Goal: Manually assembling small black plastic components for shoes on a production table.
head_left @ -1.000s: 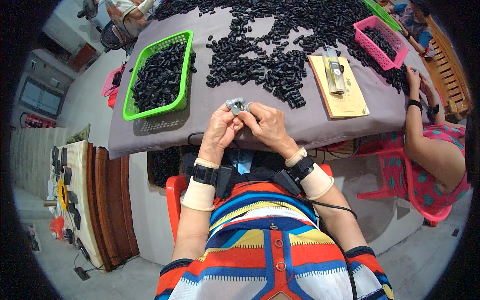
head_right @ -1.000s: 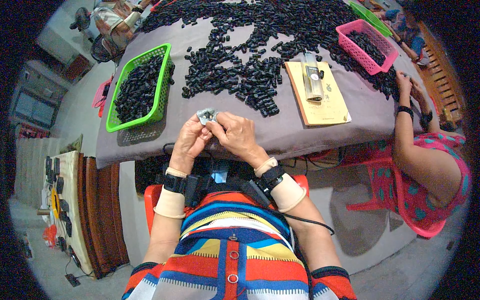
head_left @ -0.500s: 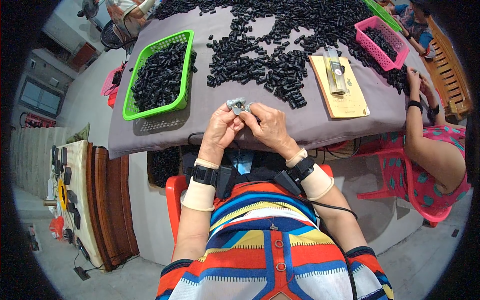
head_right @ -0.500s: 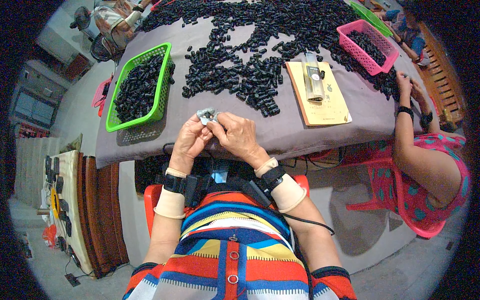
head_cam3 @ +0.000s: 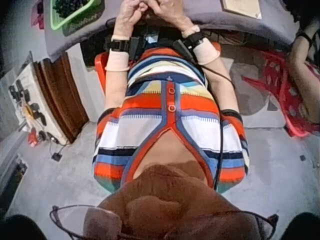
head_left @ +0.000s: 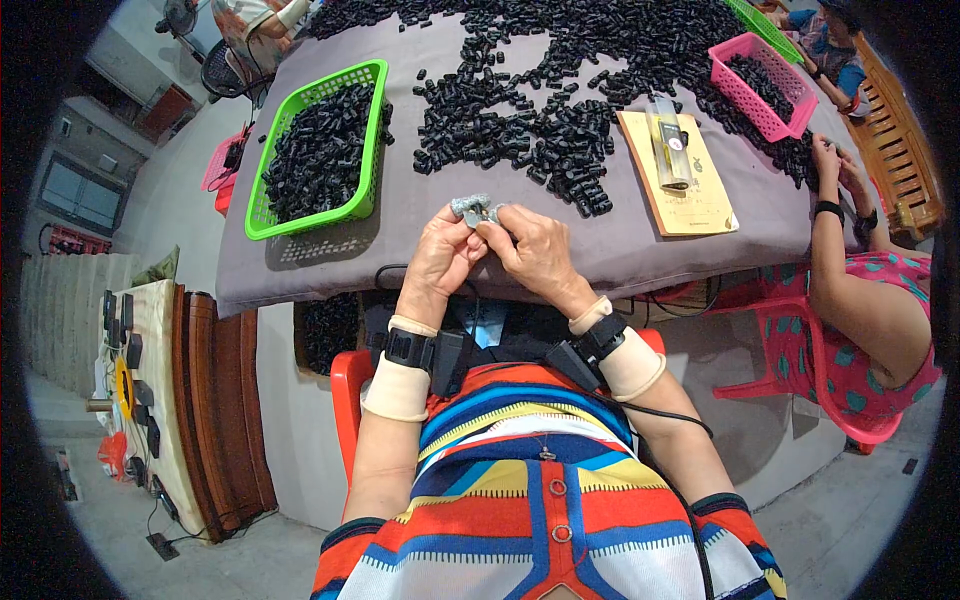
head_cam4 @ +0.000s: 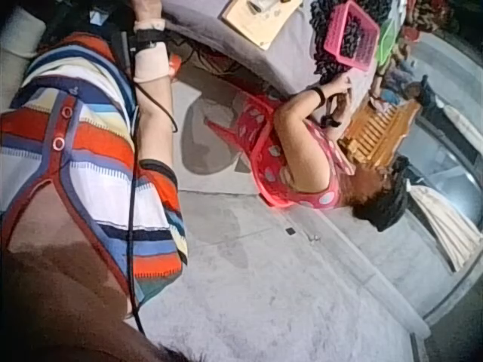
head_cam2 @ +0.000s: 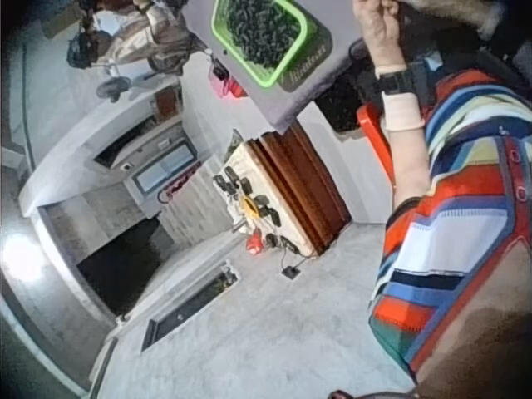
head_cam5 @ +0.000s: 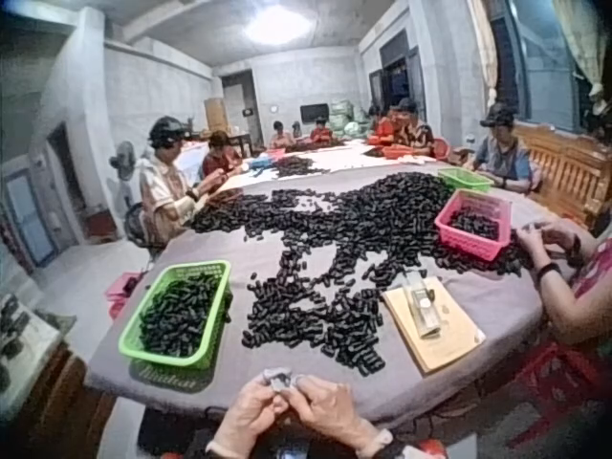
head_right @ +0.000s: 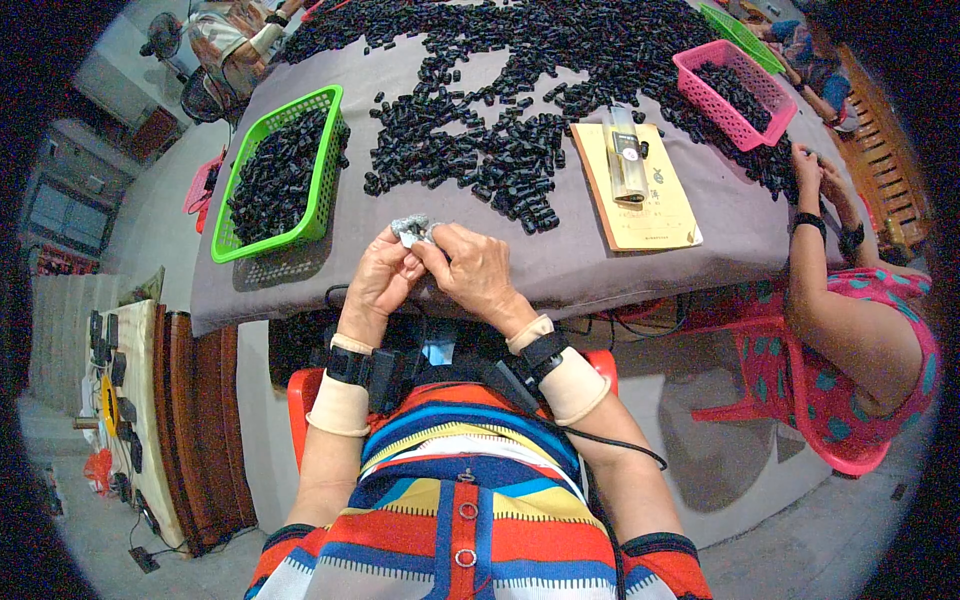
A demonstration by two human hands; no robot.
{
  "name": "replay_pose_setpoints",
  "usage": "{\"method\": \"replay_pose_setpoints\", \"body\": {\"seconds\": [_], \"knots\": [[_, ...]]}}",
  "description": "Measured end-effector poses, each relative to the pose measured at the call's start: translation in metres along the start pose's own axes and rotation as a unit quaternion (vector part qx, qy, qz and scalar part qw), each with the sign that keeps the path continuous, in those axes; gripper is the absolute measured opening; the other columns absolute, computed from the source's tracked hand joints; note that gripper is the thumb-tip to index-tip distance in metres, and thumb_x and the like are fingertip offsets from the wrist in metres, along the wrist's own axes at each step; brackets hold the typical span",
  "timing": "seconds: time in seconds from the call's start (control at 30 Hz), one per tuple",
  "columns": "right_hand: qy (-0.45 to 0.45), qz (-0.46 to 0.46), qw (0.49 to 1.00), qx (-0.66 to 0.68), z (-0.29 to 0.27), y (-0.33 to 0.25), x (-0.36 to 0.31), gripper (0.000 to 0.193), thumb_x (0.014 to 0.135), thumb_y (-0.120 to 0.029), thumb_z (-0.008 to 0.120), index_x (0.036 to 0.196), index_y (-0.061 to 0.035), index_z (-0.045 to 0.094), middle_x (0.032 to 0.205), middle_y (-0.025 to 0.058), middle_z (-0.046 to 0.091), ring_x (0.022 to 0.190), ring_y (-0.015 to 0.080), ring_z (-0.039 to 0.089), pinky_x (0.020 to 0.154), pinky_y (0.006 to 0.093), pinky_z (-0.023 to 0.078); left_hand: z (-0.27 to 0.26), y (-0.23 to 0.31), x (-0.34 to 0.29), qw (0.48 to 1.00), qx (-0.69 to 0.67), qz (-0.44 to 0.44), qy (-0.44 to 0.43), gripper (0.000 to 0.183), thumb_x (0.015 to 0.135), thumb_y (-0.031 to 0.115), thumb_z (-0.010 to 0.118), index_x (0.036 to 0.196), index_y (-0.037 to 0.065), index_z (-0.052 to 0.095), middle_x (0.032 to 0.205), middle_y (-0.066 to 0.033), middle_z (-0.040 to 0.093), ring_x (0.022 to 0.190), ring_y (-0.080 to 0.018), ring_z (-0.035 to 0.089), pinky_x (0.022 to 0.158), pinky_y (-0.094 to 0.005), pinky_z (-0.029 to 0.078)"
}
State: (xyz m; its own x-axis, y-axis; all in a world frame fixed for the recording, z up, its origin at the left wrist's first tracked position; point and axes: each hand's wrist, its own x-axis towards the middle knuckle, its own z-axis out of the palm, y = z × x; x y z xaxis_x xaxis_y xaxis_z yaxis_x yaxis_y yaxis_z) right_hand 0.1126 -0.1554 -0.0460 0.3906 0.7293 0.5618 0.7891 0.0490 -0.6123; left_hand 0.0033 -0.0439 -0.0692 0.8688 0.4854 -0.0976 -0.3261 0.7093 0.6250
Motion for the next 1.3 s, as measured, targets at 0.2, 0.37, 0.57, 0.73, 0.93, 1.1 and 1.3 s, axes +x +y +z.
{"method": "replay_pose_setpoints", "body": {"seconds": [0.2, 0.37, 0.57, 0.73, 0.93, 1.1, 1.3], "knots": [[0.007, 0.001, 1.0, -0.001, 0.0028, 0.0015, 0.0001, 0.025, 0.083, -0.03, 0.061, 0.071, -0.008, 0.055, 0.066, 0.0097, 0.057, 0.057, 0.0309, 0.058, 0.046, 0.0399, 0.042, -0.0015, 0.0007, 0.0014, 1.0, 0.017, -0.003, -0.002, 0.012, 0.088, 0.003, 0.054, 0.099, 0.004, 0.058, 0.083, -0.0042, 0.06, 0.059, -0.0083, 0.052, 0.05, -0.0221, 0.044], [0.012, 0.005, 1.0, -0.005, 0.0039, -0.0015, 0.0017, 0.025, 0.083, -0.03, 0.06, 0.072, -0.0081, 0.056, 0.067, 0.0098, 0.058, 0.058, 0.0307, 0.058, 0.047, 0.0398, 0.043, -0.0044, 0.0019, 0.0026, 1.0, 0.021, 0.003, -0.004, 0.012, 0.088, 0.002, 0.053, 0.099, 0.004, 0.058, 0.081, -0.0042, 0.06, 0.058, -0.0086, 0.052, 0.05, -0.0224, 0.043], [0.02, 0.019, 1.0, 0.005, 0.0032, -0.0003, 0.0032, 0.025, 0.083, -0.029, 0.061, 0.071, -0.0078, 0.056, 0.068, 0.01, 0.058, 0.058, 0.0303, 0.058, 0.047, 0.04, 0.043, -0.0033, 0.0002, 0.0023, 1.0, 0.027, -0.006, -0.011, 0.013, 0.088, 0.002, 0.053, 0.1, 0.003, 0.057, 0.081, -0.0039, 0.06, 0.058, -0.0086, 0.051, 0.05, -0.0224, 0.043], [0.007, 0.001, 1.0, 0.011, 0.0011, 0.0029, 0.0007, 0.025, 0.082, -0.028, 0.061, 0.069, -0.0076, 0.055, 0.065, 0.0105, 0.057, 0.057, 0.0303, 0.058, 0.047, 0.0401, 0.042, -0.0012, 0.0003, 0.0002, 1.0, 0.015, 0.001, -0.011, 0.015, 0.088, 0.002, 0.052, 0.102, 0.003, 0.057, 0.082, -0.0041, 0.06, 0.059, -0.0085, 0.051, 0.05, -0.0223, 0.043], [-0.002, -0.004, 1.0, 0.029, -0.0022, 0.0027, 0.0015, 0.025, 0.083, -0.028, 0.059, 0.069, -0.0072, 0.055, 0.065, 0.0111, 0.057, 0.058, 0.0315, 0.058, 0.048, 0.0409, 0.042, 0.0023, 0.0018, -0.0018, 1.0, 0.001, -0.006, 0.002, 0.017, 0.089, 0.002, 0.051, 0.105, 0.003, 0.057, 0.082, -0.0044, 0.059, 0.06, -0.0086, 0.05, 0.051, -0.0225, 0.042], [0.002, 0.011, 0.998, 0.059, -0.0037, 0.0031, 0.0036, 0.023, 0.084, -0.021, 0.06, 0.071, -0.0036, 0.054, 0.064, 0.0142, 0.055, 0.058, 0.0322, 0.056, 0.049, 0.039, 0.04, 0.0028, 0.0015, -0.0023, 1.0, -0.018, -0.01, 0.016, 0.017, 0.09, 0.003, 0.05, 0.106, 0.003, 0.057, 0.08, -0.0041, 0.057, 0.059, -0.0093, 0.049, 0.051, -0.0234, 0.041], [-0.01, 0.017, 0.999, 0.046, -0.0043, 0.0026, 0.0045, 0.024, 0.084, -0.022, 0.059, 0.07, -0.0035, 0.053, 0.063, 0.0142, 0.054, 0.057, 0.0322, 0.056, 0.049, 0.0391, 0.04, 0.0003, 0.0011, -0.0014, 1.0, -0.019, -0.013, 0.014, 0.017, 0.09, 0.003, 0.05, 0.106, 0.003, 0.057, 0.079, -0.0035, 0.056, 0.059, -0.01, 0.048, 0.051, -0.0237, 0.041]]}}
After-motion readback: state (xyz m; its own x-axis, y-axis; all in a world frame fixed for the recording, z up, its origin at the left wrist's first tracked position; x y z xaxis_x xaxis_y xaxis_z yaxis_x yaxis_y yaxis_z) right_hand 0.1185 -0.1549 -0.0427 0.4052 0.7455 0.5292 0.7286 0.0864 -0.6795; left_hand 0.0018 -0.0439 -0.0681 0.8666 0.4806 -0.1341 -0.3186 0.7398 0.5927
